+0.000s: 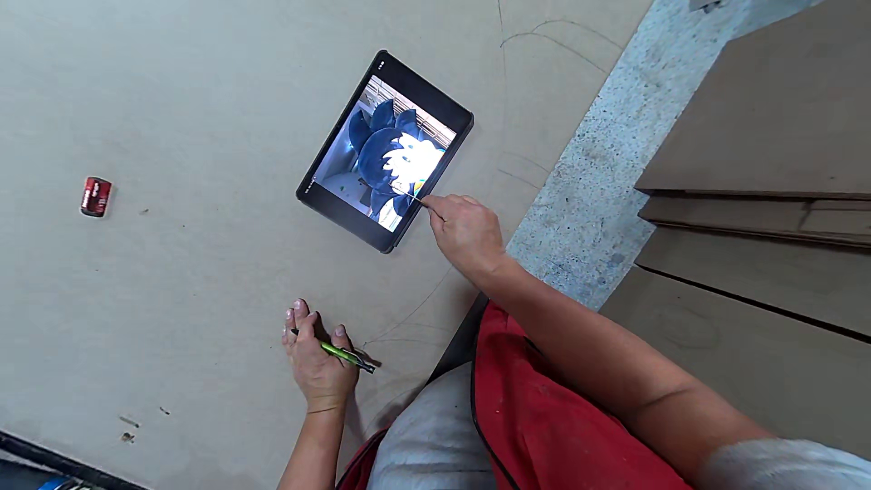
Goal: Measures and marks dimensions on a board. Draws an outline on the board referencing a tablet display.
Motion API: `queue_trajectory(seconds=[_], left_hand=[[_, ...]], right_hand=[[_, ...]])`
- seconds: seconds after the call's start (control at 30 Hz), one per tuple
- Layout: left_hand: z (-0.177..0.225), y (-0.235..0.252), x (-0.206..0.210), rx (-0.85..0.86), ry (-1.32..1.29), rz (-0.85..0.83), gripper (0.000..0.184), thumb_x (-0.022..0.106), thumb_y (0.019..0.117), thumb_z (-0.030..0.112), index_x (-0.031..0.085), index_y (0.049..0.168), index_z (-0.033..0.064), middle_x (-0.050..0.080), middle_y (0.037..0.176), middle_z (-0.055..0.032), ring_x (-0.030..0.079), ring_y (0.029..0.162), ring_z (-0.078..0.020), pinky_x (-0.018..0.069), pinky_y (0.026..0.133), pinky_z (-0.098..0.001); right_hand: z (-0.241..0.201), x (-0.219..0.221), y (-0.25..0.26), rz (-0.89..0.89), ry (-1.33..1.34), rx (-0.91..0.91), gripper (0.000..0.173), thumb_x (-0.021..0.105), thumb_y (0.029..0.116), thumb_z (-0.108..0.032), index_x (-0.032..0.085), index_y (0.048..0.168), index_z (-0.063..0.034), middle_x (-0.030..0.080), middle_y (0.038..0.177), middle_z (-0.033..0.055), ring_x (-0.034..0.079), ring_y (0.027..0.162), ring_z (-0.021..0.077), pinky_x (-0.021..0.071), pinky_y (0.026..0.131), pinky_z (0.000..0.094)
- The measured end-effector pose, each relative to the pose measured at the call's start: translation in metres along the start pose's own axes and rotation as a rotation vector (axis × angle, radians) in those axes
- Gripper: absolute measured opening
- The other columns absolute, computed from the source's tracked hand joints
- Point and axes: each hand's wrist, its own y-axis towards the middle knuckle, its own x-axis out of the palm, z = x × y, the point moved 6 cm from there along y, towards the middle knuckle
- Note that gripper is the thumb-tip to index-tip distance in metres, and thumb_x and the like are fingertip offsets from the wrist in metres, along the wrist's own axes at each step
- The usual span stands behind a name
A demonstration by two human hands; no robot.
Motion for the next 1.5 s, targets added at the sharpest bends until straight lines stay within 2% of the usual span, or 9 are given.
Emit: queue_trajectory(seconds=[0.4, 0.6, 0.83, 1.1, 1.5], left_hand=[[0.001, 0.000, 0.000, 0.008, 0.005, -0.003, 0.061, 0.043, 0.1030, 0.044, 0.053, 0.138, -0.0048, 0.043, 0.158, -0.0241, 0.034, 0.151, -0.0383, 0.0233, 0.125, -0.0528], [-0.001, -0.001, 0.001, 0.004, -0.004, 0.001, 0.060, 0.044, 0.1025, 0.043, 0.053, 0.139, -0.0042, 0.043, 0.158, -0.0237, 0.033, 0.152, -0.0382, 0.0218, 0.125, -0.0532], [-0.007, -0.005, 0.002, 0.004, 0.005, 0.045, 0.059, 0.043, 0.1036, 0.045, 0.053, 0.141, 0.0013, 0.046, 0.158, -0.0172, 0.037, 0.150, -0.0356, 0.0266, 0.124, -0.0536], [-0.010, -0.008, 0.004, -0.023, -0.025, 0.039, 0.057, 0.042, 0.1039, 0.045, 0.054, 0.141, 0.0036, 0.044, 0.161, -0.0106, 0.033, 0.153, -0.0277, 0.0238, 0.126, -0.0500], [-0.008, -0.005, 0.002, -0.014, -0.030, 0.047, 0.056, 0.042, 0.1039, 0.044, 0.055, 0.140, 0.0033, 0.043, 0.162, -0.0089, 0.032, 0.154, -0.0266, 0.0232, 0.127, -0.0488]], right_hand=[[-0.002, -0.001, 0.000, 0.012, -0.024, -0.009, 0.028, 0.053, 0.1037, -0.020, 0.076, 0.120, -0.0236, 0.074, 0.094, 0.0005, 0.070, 0.089, 0.0197, 0.0567, 0.070, 0.0367], [-0.002, -0.001, 0.001, -0.005, -0.026, -0.006, 0.030, 0.052, 0.1038, -0.020, 0.076, 0.122, -0.0239, 0.075, 0.099, 0.0001, 0.071, 0.094, 0.0200, 0.0576, 0.074, 0.0382], [-0.004, -0.003, 0.000, 0.059, -0.040, -0.060, 0.027, 0.054, 0.1039, -0.022, 0.077, 0.118, -0.0219, 0.077, 0.099, 0.0001, 0.073, 0.093, 0.0185, 0.0597, 0.078, 0.0400], [-0.004, -0.005, -0.001, 0.060, -0.043, -0.051, 0.028, 0.054, 0.1047, -0.025, 0.078, 0.119, -0.0226, 0.078, 0.104, -0.0013, 0.074, 0.098, 0.0154, 0.0599, 0.083, 0.0420], [-0.005, -0.005, 0.000, 0.076, -0.053, -0.044, 0.027, 0.055, 0.1045, -0.027, 0.078, 0.118, -0.0226, 0.078, 0.102, -0.0018, 0.074, 0.095, 0.0134, 0.0596, 0.083, 0.0399]])
